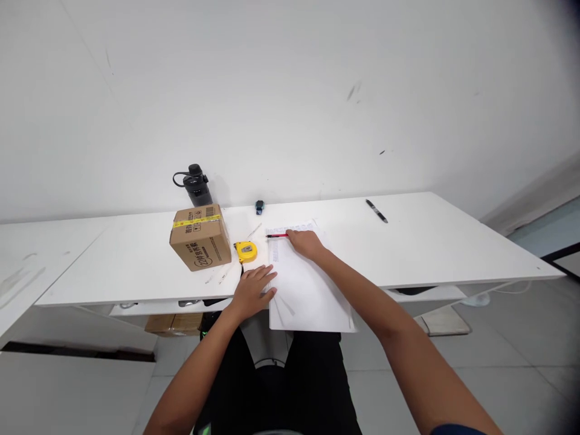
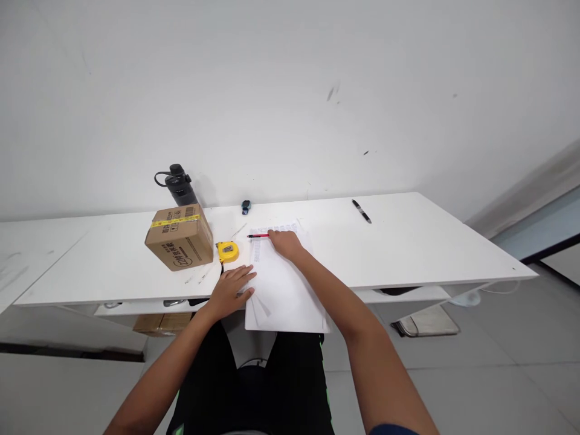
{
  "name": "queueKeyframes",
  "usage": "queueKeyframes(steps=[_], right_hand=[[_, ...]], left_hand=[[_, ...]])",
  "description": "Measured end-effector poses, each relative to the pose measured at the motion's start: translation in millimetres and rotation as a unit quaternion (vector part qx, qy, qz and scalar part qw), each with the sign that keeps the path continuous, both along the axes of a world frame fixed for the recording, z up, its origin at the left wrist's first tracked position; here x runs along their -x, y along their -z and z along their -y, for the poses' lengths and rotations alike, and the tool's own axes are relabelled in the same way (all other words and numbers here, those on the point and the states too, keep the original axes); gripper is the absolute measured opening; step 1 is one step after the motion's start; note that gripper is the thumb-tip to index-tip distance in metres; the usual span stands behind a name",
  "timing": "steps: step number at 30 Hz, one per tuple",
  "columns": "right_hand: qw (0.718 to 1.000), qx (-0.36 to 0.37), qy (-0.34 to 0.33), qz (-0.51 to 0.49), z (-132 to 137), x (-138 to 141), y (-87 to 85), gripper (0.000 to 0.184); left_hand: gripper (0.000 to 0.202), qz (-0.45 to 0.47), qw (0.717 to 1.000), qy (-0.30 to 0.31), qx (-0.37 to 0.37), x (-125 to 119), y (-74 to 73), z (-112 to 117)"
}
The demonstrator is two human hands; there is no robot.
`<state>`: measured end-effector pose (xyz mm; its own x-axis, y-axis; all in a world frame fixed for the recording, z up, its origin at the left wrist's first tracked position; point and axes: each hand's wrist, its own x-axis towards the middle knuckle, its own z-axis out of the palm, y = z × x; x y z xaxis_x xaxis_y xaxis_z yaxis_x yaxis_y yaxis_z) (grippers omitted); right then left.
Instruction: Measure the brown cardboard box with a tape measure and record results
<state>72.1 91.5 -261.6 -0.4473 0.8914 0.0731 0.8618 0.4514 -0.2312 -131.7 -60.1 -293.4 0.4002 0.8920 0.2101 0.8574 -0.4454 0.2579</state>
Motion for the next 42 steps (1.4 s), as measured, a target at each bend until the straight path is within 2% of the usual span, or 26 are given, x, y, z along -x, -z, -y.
queueKeyframes(steps=[2, 3, 4, 6, 8, 10, 12, 14, 18, 26, 35, 42], right_hand=[[0.994, -0.009, 0.016, -0.105, 18, 8, 4.3, 0.03], [0.982, -0.004, 0.025, -0.187, 27, 13, 7.7, 0.035], [0.96, 0.01, 0.032, -0.277, 36, 18, 11.9, 0.039], [0.898, 0.062, 0.037, -0.435, 48, 27, 21.1, 0.043], [0.85, 0.122, 0.032, -0.512, 54, 32, 28.8, 0.047], [0.826, 0.161, 0.04, -0.538, 56, 34, 32.7, 0.053], [0.83, 0.163, 0.056, -0.531, 57, 34, 33.0, 0.054], [0.848, 0.144, 0.069, -0.505, 57, 33, 31.8, 0.05], [0.873, 0.125, 0.061, -0.467, 57, 34, 32.1, 0.042], [0.879, 0.137, 0.045, -0.455, 58, 36, 33.9, 0.035], [0.874, 0.126, 0.071, -0.464, 59, 35, 33.6, 0.036], [0.877, 0.131, 0.062, -0.458, 58, 34, 35.2, 0.036]], left_hand=[[0.043, 0.005, 1.0, -0.005, 0.001, 0, -0.3, 0], [0.043, 0.009, 1.0, -0.007, 0.0, 0, -0.5, 1], [0.042, 0.014, 1.0, -0.009, -0.002, -1, -0.6, 1], [0.039, 0.03, 0.999, -0.017, -0.008, -2, -0.4, 1], [0.034, 0.054, 0.998, -0.035, -0.013, -6, 0.3, 0], [0.03, 0.079, 0.995, -0.064, -0.017, -10, 1.1, -1], [0.027, 0.098, 0.991, -0.092, -0.022, -16, 1.9, -2], [0.022, 0.109, 0.988, -0.11, -0.027, -20, 2.4, -3], [0.018, 0.116, 0.987, -0.113, -0.019, -20, 2.6, -5], [0.033, 0.113, 0.992, -0.061, 0.019, -6, 4.7, -5], [0.034, 0.113, 0.992, -0.048, 0.013, -4, 4.2, -4], [0.033, 0.123, 0.992, -0.035, 0.014, -2, 5.4, -6]])
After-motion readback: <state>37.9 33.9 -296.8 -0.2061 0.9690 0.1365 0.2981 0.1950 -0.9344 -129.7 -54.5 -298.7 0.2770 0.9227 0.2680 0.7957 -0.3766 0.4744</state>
